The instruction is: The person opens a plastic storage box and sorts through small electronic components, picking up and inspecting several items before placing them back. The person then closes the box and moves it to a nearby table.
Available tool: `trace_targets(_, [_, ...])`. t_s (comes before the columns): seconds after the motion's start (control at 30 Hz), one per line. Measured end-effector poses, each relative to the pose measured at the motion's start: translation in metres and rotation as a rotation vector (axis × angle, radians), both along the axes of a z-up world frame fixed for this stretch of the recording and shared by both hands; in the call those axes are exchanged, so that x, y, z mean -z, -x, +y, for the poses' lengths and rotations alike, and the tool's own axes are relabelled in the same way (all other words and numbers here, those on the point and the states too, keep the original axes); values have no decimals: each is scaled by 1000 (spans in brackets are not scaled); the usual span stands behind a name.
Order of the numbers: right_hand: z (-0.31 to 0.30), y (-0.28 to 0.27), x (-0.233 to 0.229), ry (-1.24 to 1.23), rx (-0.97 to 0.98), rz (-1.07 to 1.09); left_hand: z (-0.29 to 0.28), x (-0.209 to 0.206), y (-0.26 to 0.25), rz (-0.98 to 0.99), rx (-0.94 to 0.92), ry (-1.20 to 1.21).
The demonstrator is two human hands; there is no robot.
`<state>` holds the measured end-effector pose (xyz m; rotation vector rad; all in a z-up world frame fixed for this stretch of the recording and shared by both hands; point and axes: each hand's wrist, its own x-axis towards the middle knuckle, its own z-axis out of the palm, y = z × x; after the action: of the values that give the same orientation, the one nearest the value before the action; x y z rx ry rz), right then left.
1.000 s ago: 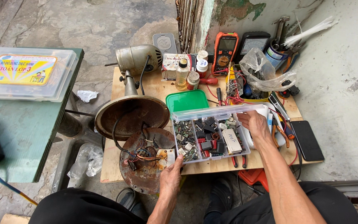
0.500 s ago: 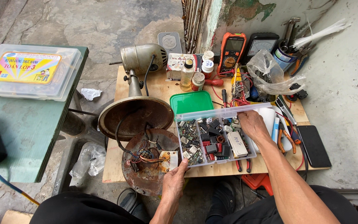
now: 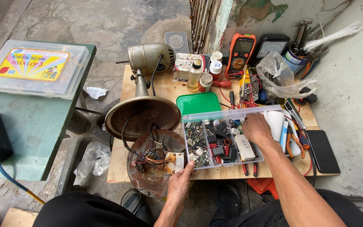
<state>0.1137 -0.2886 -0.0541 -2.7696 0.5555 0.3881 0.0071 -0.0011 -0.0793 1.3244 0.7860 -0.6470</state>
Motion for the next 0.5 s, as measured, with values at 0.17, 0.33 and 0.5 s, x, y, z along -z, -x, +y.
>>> trace_targets(0.17, [-6,12,4,-68,-6,-3,2,-15,2,8,57,-34])
trace_targets(0.33, [-16,20,0,-151,-8,-22,-2,-10,3,6,25,40])
trace_targets(0.5, [-18,24,0,-239,-23,-34,0,-9,4,7,18,50])
